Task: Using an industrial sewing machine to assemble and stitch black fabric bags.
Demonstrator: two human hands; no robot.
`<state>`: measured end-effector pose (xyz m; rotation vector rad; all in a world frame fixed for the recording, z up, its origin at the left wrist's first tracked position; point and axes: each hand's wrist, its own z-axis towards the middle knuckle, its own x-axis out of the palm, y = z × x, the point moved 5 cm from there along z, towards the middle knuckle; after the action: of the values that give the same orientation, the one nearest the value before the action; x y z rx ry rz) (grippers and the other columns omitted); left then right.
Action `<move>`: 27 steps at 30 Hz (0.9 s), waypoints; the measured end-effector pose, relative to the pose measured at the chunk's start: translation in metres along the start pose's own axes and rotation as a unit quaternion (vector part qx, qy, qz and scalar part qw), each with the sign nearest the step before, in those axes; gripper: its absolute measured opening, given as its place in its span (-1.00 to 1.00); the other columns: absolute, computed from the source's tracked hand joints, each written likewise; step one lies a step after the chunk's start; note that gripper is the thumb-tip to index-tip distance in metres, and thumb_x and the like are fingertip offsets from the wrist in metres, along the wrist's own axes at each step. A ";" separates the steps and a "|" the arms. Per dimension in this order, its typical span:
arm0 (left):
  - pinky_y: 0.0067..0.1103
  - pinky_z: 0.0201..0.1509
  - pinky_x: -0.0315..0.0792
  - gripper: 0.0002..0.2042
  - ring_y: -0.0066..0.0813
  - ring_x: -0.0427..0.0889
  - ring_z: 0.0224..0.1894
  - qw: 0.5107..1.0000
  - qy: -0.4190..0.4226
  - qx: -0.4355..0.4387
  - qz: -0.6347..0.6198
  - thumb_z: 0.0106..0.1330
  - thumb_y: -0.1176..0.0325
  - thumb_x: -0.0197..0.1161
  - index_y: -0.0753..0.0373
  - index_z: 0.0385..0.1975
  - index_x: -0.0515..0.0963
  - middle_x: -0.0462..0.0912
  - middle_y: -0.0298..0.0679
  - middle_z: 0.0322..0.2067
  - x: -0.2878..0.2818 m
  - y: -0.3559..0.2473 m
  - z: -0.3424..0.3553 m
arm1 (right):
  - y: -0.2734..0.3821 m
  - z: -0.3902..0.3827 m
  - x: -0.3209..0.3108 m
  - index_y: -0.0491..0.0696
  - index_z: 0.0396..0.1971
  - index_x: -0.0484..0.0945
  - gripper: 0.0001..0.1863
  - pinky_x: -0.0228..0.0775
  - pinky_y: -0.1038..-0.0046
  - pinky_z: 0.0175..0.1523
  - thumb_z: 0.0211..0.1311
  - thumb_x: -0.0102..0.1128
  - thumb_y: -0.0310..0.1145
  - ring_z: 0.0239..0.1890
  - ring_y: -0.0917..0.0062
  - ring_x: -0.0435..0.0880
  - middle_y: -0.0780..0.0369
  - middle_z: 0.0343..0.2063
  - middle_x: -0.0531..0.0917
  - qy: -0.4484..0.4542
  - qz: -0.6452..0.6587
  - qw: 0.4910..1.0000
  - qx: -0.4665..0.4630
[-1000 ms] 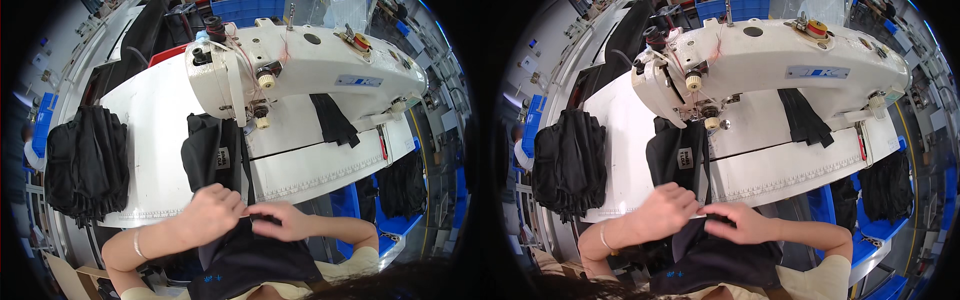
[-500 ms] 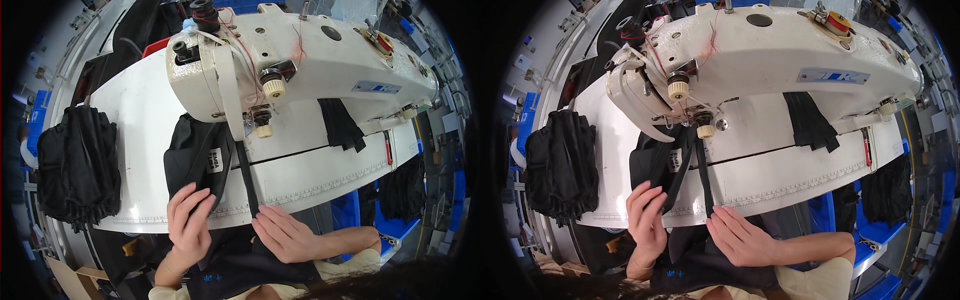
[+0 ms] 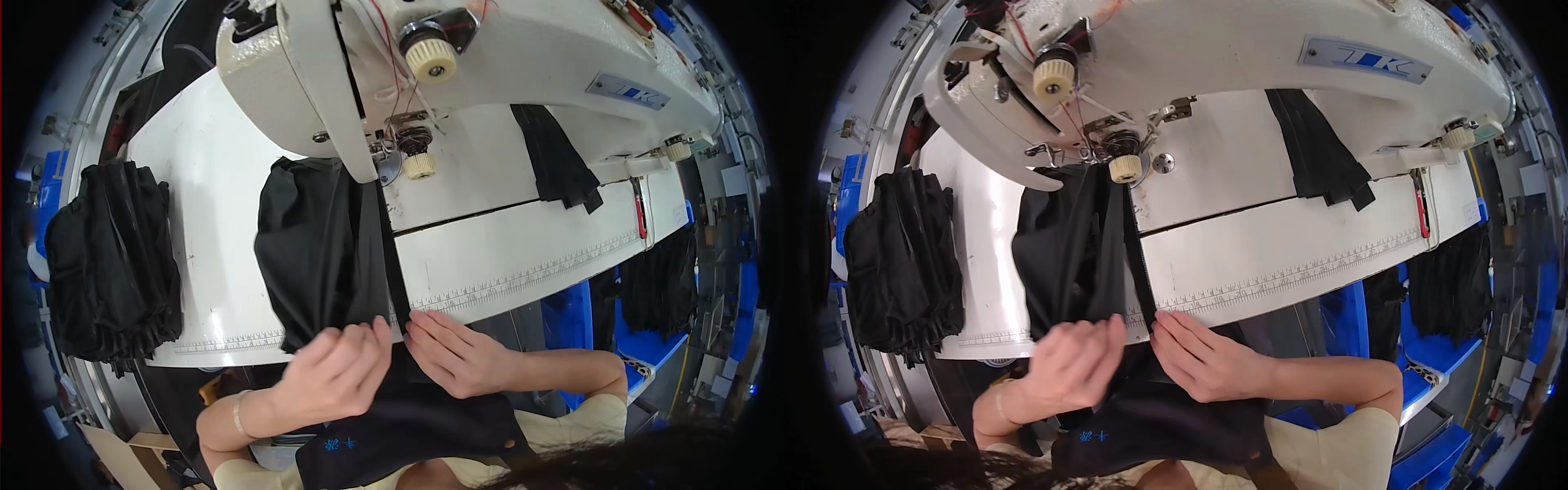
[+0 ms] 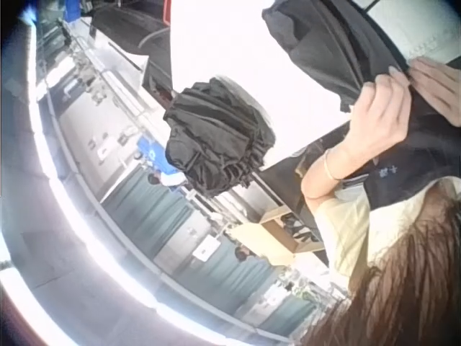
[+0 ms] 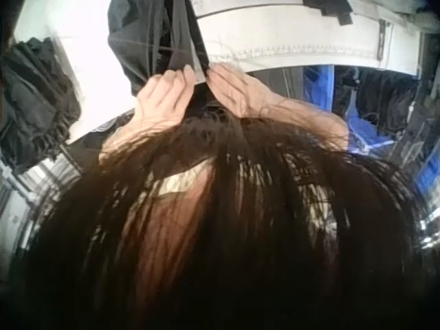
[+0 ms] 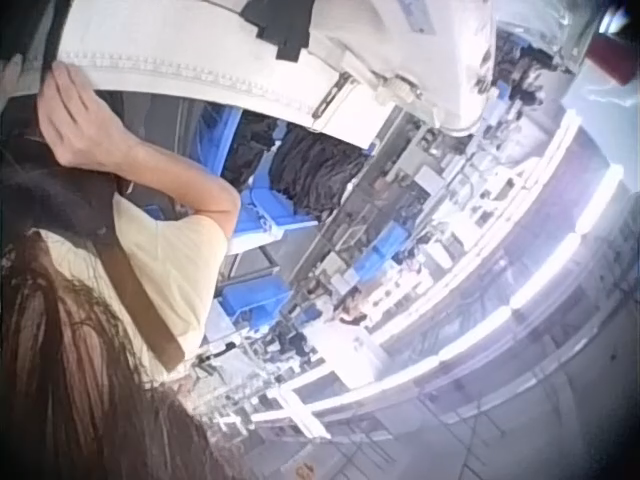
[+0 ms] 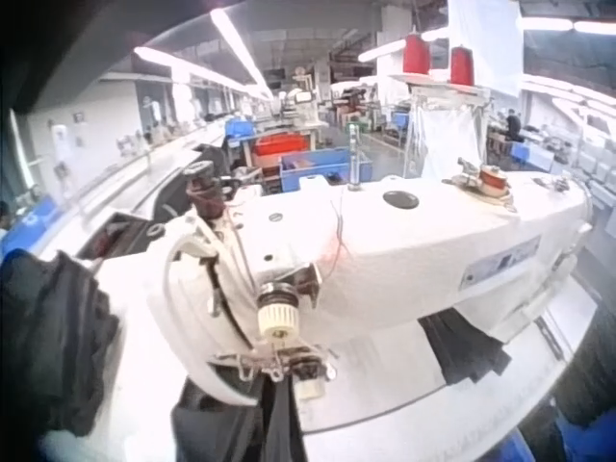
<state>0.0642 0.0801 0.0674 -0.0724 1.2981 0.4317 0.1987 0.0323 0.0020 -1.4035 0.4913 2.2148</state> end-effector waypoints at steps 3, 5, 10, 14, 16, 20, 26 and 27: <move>-0.58 -0.32 0.43 -0.65 -0.39 0.51 -0.33 0.995 -0.052 -0.061 -0.055 -0.18 0.47 0.19 0.45 -0.31 0.60 0.55 -0.18 -0.36 0.038 -0.022 -0.015 | -0.004 -0.002 -0.003 -0.29 -0.23 0.54 -0.68 0.38 0.22 0.19 0.04 0.07 -0.39 0.04 0.18 0.54 0.00 -0.12 0.56 -0.007 0.006 1.000 0.015; -0.58 -0.33 0.43 -0.65 -0.40 0.51 -0.35 0.992 -0.065 -0.078 -0.070 -0.17 0.46 0.19 0.45 -0.31 0.60 0.56 -0.18 -0.36 0.042 -0.022 -0.018 | -0.004 -0.002 -0.005 -0.29 -0.22 0.54 -0.68 0.39 0.22 0.19 0.05 0.06 -0.39 0.03 0.17 0.54 0.00 -0.12 0.56 -0.011 0.007 1.000 0.016; -0.58 -0.35 0.44 -0.67 -0.40 0.53 -0.38 0.987 -0.082 -0.101 -0.089 -0.15 0.46 0.20 0.43 -0.31 0.60 0.57 -0.18 -0.36 0.046 -0.020 -0.021 | -0.004 -0.001 -0.004 -0.26 -0.26 0.56 -0.72 0.41 0.25 0.16 0.05 0.08 -0.42 -0.01 0.20 0.57 0.04 -0.15 0.57 -0.015 0.009 1.000 0.015; -0.60 -0.34 0.44 -0.70 -0.42 0.51 -0.37 0.985 -0.084 -0.114 -0.096 -0.12 0.48 0.21 0.41 -0.31 0.62 0.57 -0.20 -0.37 0.047 -0.018 -0.023 | -0.003 0.000 -0.002 -0.29 -0.24 0.55 -0.68 0.40 0.22 0.18 0.04 0.06 -0.39 0.01 0.17 0.55 0.04 -0.15 0.56 -0.006 0.006 1.000 0.003; -0.62 -0.31 0.43 -0.71 -0.44 0.50 -0.36 0.985 -0.084 -0.116 -0.093 -0.10 0.48 0.20 0.38 -0.31 0.63 0.56 -0.22 -0.36 0.046 -0.017 -0.025 | -0.003 0.000 -0.002 -0.29 -0.24 0.55 -0.67 0.40 0.21 0.18 0.03 0.06 -0.39 0.00 0.17 0.55 0.04 -0.15 0.56 -0.004 0.007 1.000 0.003; -0.63 -0.35 0.42 -0.71 -0.45 0.49 -0.40 0.968 -0.074 -0.173 -0.165 -0.11 0.50 0.21 0.39 -0.31 0.63 0.60 -0.17 -0.30 0.034 -0.003 -0.021 | -0.004 0.000 -0.003 -0.30 -0.25 0.55 -0.66 0.40 0.21 0.17 0.01 0.05 -0.38 -0.01 0.17 0.55 0.04 -0.16 0.56 0.008 0.013 1.000 0.001; -0.61 -0.36 0.45 -0.68 -0.34 0.57 -0.36 0.983 -0.056 -0.106 -0.136 -0.13 0.53 0.14 0.50 -0.30 0.58 0.61 0.00 -0.17 0.033 -0.009 -0.012 | -0.004 0.002 -0.003 -0.29 -0.25 0.55 -0.65 0.40 0.21 0.17 0.01 0.05 -0.37 -0.01 0.16 0.55 0.04 -0.16 0.56 0.005 0.011 1.000 -0.002; -0.61 -0.36 0.45 -0.68 -0.34 0.57 -0.36 0.983 -0.056 -0.107 -0.135 -0.13 0.53 0.14 0.50 -0.30 0.58 0.61 0.00 -0.17 0.036 -0.011 -0.011 | -0.003 0.002 -0.003 -0.29 -0.25 0.55 -0.65 0.40 0.21 0.17 0.01 0.05 -0.37 -0.01 0.16 0.55 0.04 -0.16 0.56 0.005 0.012 1.000 -0.004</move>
<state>0.0650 0.0760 0.0285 -0.3953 1.1081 0.3356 0.2002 0.0354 0.0055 -1.4190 0.5057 2.2317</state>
